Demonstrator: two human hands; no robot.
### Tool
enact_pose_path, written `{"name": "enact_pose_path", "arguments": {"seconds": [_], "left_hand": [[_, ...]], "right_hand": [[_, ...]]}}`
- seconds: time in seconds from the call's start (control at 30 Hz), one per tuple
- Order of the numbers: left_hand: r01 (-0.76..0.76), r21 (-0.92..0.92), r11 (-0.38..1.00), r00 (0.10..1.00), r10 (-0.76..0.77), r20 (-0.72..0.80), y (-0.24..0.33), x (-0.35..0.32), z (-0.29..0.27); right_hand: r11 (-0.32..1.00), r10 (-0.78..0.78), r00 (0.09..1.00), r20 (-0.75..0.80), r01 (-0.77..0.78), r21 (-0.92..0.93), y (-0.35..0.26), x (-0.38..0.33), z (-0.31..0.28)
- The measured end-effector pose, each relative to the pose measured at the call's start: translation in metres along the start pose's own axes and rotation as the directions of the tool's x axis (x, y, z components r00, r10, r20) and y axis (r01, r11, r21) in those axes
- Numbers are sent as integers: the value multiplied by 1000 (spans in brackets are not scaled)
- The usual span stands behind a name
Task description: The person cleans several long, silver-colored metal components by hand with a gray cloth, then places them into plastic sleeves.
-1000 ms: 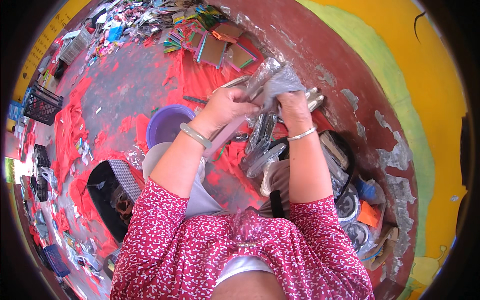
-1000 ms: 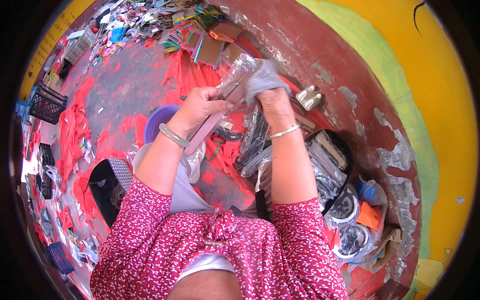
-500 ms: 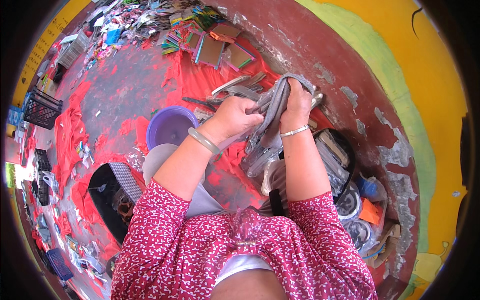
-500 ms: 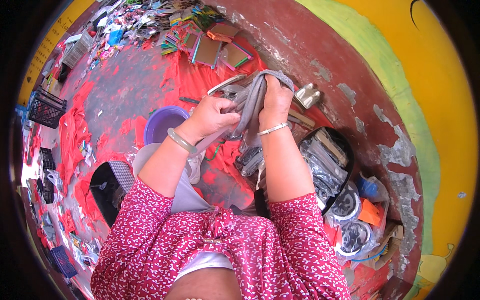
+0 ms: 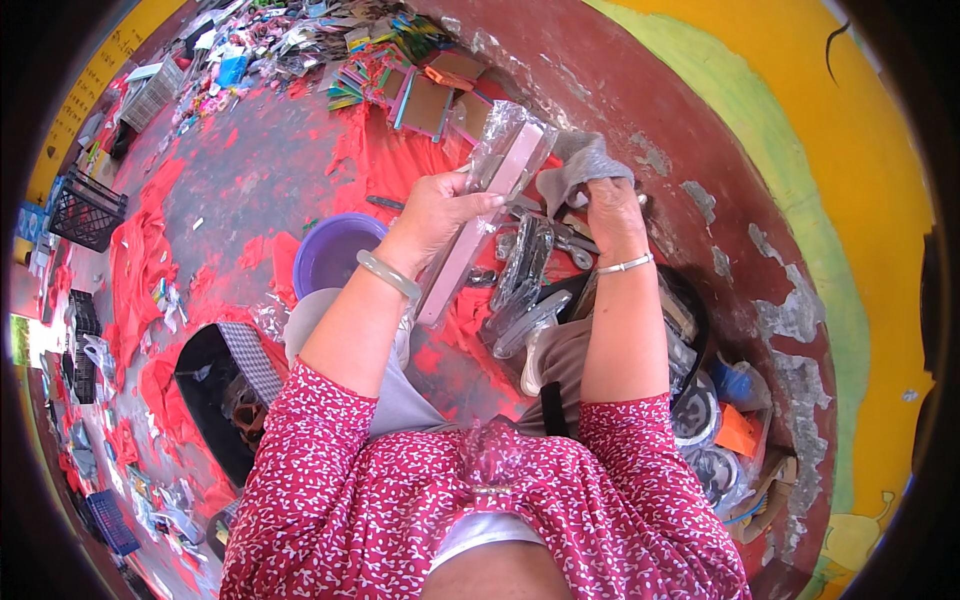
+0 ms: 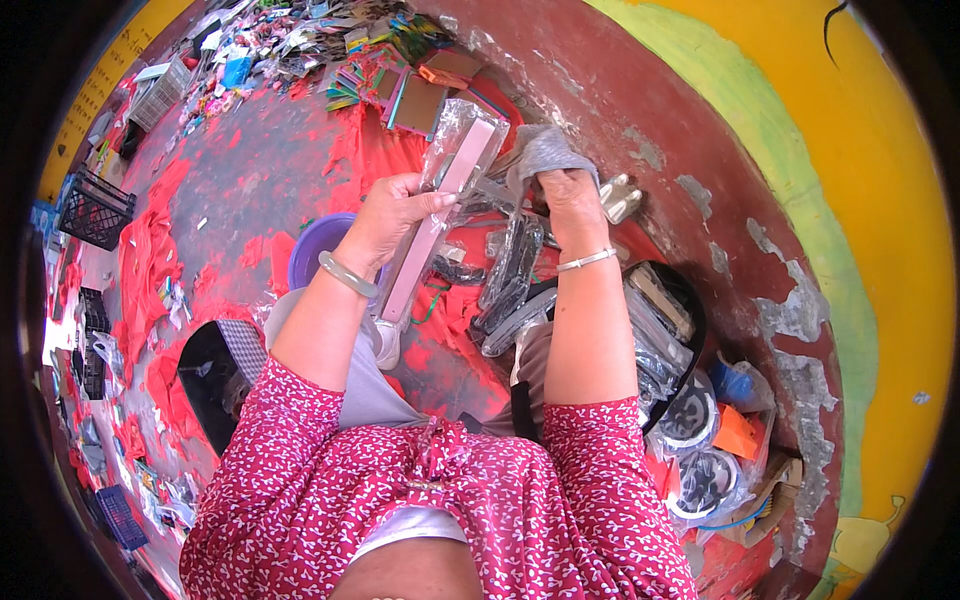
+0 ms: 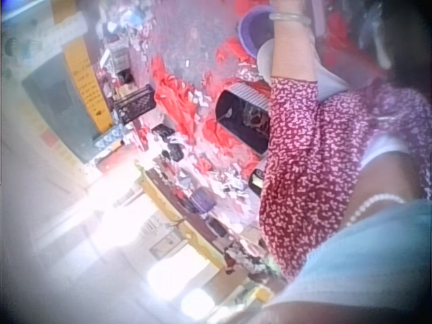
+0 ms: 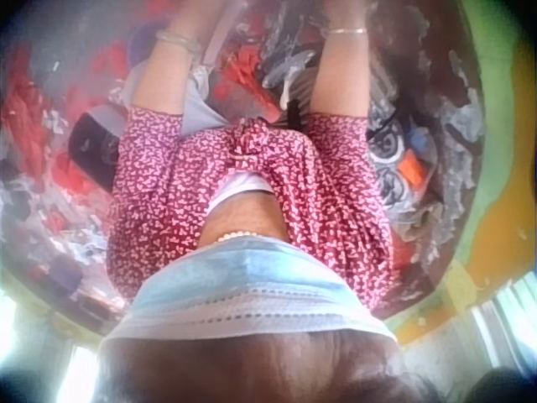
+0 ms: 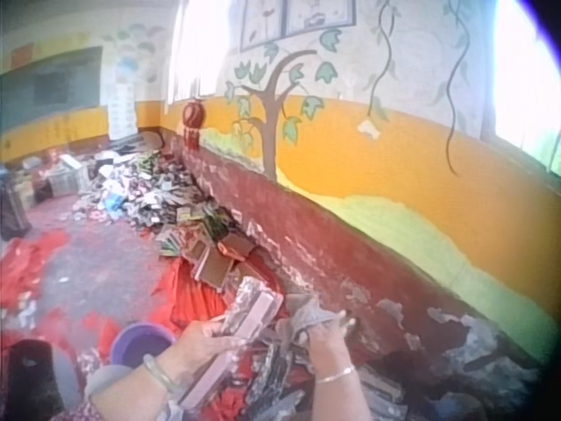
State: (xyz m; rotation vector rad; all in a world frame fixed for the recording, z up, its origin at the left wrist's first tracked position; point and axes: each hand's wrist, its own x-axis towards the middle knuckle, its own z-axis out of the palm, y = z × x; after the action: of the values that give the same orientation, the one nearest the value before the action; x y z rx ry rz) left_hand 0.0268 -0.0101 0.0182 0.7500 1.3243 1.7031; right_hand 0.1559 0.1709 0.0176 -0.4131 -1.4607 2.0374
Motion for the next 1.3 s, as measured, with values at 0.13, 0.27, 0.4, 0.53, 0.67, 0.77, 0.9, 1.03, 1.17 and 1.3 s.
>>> {"name": "enact_pose_path", "arguments": {"seconds": [0.13, 0.27, 0.4, 0.53, 0.67, 0.77, 0.9, 1.03, 1.17, 1.3], "left_hand": [[48, 152, 987, 997, -57, 53, -12, 0, 1], [50, 188, 981, 989, -74, 127, -17, -2, 10], [227, -51, 973, 956, -213, 200, -13, -4, 14], [278, -196, 940, 941, -226, 251, -17, -1, 13], [287, -252, 924, 941, -224, 253, -12, -1, 10], [206, -398, 894, 978, -176, 110, -7, -1, 2], [-5, -487, 873, 996, -37, -76, -6, 10, -11], [-83, -514, 853, 988, 2, -157, -9, 12, -16], [-87, -552, 829, 986, -7, -167, -8, 7, -1], [-137, -497, 857, 974, 26, -223, -16, 7, 8]], "right_hand": [[994, -47, 995, -88, 38, -106, 3, -14, 37], [913, -361, 926, -114, 325, -246, 20, -4, 45], [889, -384, 905, -181, 310, -336, 17, 2, 40], [837, -497, 848, -186, 411, -361, 18, 5, 37], [999, -35, 861, -508, 25, -26, 3, -1, 45], [962, 200, 936, -290, -132, 237, -10, 0, 25], [980, 155, 984, -84, -143, 137, 13, 12, 4], [952, 156, 987, 24, -144, -270, 22, -1, 17], [940, 129, 979, 156, -70, -335, 18, -19, 66], [911, 200, 974, 106, -144, -387, 45, -16, 71]]}}
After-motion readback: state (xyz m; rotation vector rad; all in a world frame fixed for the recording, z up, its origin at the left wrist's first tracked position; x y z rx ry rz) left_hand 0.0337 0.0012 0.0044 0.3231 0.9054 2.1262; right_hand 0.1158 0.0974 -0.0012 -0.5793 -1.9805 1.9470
